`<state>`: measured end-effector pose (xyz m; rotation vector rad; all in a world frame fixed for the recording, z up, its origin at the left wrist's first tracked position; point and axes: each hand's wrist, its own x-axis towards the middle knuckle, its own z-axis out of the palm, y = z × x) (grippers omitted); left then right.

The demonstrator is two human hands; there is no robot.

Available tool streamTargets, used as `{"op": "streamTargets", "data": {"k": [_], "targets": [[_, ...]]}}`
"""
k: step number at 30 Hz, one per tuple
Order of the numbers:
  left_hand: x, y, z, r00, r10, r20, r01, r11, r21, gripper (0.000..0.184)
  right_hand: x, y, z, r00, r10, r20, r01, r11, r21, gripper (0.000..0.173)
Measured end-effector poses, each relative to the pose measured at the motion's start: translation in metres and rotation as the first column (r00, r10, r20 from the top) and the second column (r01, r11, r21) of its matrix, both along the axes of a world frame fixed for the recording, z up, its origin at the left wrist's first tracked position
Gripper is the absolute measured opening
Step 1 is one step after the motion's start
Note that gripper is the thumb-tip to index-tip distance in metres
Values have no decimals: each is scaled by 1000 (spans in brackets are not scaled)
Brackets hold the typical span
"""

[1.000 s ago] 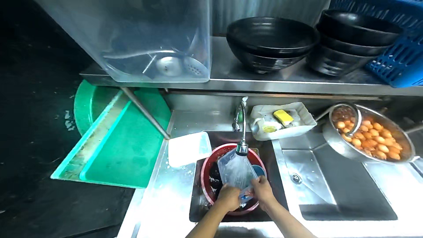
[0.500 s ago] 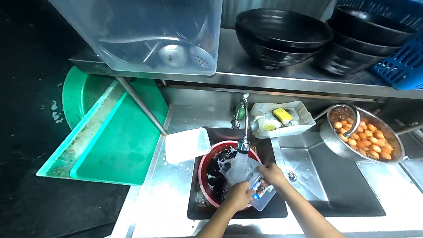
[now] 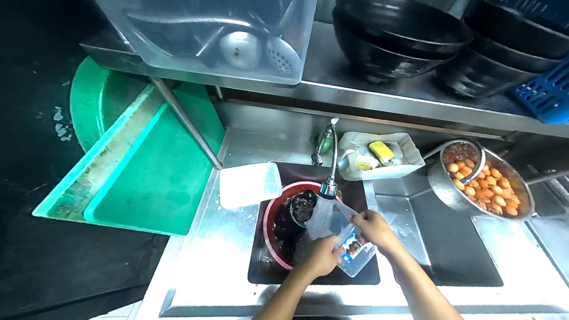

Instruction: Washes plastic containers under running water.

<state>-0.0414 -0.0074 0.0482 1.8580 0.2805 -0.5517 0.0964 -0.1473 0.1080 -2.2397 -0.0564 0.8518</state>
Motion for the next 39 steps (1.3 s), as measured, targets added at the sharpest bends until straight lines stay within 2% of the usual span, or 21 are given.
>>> {"op": "streamTargets", "data": {"k": [3,5,7,10,12,14,17,19,21,23,26,27,29,30,32,34,35,37,39], "targets": [[1,16,20,996,-90,13,89,994,62,39,-6,-1,17,998,-63,-28,66,986,152,36],[-2,18,13,992,-123,-10,123,991,-52,37,-6,-9,8,988,-90,-123,104,988,112,37],[-7,15,-3,995,-92,-25,84,968,-237,36,-5,-16,-2,972,-112,-206,125,991,51,38],[-8,15,-9,999,-44,-2,41,953,-299,36,-2,-13,6,967,-120,-225,150,981,121,36],[-13,17,4,999,-35,18,39,962,-269,36,-8,-12,22,972,-99,-215,146,966,212,34],[-19,20,21,998,9,63,2,986,-169,36,-9,-14,36,973,-61,-223,141,921,364,33],[-34,9,17,974,145,173,-150,988,18,36,-10,-17,36,973,27,-228,97,851,516,30],[-41,-2,5,975,165,146,-169,985,20,35,-11,-14,25,978,33,-206,64,894,444,31],[-43,-8,1,989,115,89,-116,993,8,36,-7,-12,18,984,19,-176,24,970,242,43],[-46,-13,3,995,32,93,-42,994,104,37,-3,-15,10,991,49,-124,-38,995,92,49],[-50,-19,8,986,-65,155,20,962,271,39,-3,-20,-2,986,160,-38,-162,985,-58,47],[-51,-20,8,982,-73,173,23,962,273,41,-5,-21,-4,985,170,-11,-170,984,-55,47],[-54,-18,1,974,-2,227,-35,987,160,49,-6,-24,-8,984,174,41,-174,985,-17,49],[-55,-15,-5,961,108,254,-124,991,47,49,-6,-26,-10,984,169,62,-170,985,6,47],[-52,-2,-12,891,388,236,-371,922,-115,42,-5,-30,-8,986,153,67,-157,986,57,41],[-37,22,-24,832,520,192,-524,851,-33,40,-3,-33,5,992,122,21,-123,987,105,38],[-29,34,-33,842,518,151,-528,849,34,45,-1,-36,13,994,111,-23,-107,986,127,37],[-11,56,-48,905,425,-8,-422,901,105,62,6,-41,24,990,100,-103,-79,978,191,32],[5,70,-53,952,280,-121,-275,960,56,63,16,-46,28,969,131,-212,-73,963,259,32]]}}
